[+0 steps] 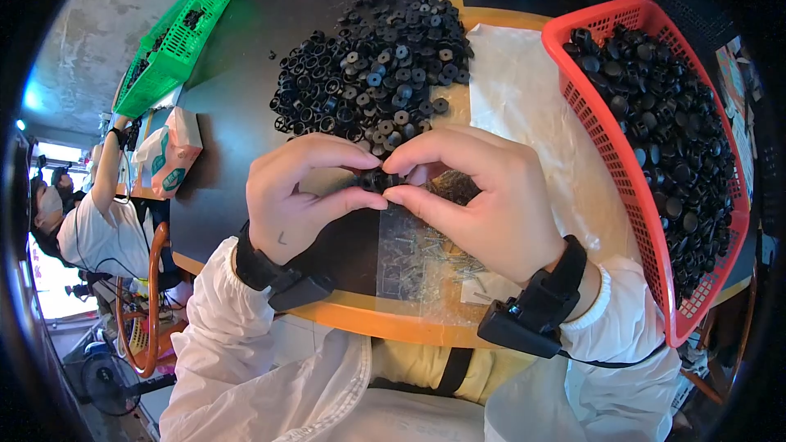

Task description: The recorder is assembling small black plastic components by inserting a metal pin into a hole in each plastic piece.

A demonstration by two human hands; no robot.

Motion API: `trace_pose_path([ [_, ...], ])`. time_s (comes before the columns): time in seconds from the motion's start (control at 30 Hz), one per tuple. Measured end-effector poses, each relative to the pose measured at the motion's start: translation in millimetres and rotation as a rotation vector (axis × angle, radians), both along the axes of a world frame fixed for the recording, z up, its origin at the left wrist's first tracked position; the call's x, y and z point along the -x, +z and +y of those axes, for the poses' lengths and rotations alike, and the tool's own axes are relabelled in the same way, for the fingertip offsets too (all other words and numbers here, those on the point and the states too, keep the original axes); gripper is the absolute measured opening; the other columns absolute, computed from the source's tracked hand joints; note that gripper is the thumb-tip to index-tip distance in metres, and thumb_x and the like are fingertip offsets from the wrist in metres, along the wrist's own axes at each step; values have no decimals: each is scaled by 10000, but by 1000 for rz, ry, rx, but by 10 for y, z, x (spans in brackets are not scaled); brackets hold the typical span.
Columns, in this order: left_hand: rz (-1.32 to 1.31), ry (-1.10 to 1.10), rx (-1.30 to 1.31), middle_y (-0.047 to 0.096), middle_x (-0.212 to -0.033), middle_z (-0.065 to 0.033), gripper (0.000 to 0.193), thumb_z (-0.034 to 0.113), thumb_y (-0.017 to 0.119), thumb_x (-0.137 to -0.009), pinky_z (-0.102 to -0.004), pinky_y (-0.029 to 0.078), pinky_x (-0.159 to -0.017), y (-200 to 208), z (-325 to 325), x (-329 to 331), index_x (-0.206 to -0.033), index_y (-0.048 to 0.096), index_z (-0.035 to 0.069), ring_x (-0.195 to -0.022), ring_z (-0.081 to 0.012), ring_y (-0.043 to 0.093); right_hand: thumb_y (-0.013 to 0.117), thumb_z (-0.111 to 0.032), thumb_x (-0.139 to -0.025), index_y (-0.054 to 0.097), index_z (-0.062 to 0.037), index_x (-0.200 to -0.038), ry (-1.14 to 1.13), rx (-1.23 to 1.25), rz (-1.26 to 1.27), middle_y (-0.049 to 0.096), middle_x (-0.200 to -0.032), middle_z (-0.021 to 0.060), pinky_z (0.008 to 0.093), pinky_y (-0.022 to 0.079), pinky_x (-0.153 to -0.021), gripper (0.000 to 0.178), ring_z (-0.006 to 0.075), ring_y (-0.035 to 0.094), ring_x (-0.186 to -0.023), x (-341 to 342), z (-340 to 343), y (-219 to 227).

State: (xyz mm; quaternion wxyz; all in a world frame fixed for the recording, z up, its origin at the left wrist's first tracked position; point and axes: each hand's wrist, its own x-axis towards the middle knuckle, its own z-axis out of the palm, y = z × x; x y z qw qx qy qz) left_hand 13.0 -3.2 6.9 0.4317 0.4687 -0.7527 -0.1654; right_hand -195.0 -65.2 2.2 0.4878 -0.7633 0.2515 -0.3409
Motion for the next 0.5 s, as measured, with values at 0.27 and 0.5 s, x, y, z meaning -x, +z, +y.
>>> trace_pose_path([
  [0.27, -10, 8, 0, 704, -890, -112, 368, 88, 862, -630, -294, 537, -699, -15, 8, 0, -940, 681, 11, -780, -217, 682, 739, 24, -752, 680, -3, -968, -7, -15, -12, 668, -943, 70, 260, 486, -765, 226, 129, 626, -836, -10, 7, -18],
  [0.5, -22, 4, 15, 705, -880, -107, 370, 94, 865, -624, -291, 532, -690, -1, 5, -1, -938, 686, 17, -768, -212, 681, 756, -2, -747, 687, -18, -956, -30, 26, -44, 683, -877, 69, 256, 506, -699, 221, 133, 642, -761, -25, 3, -38],
])
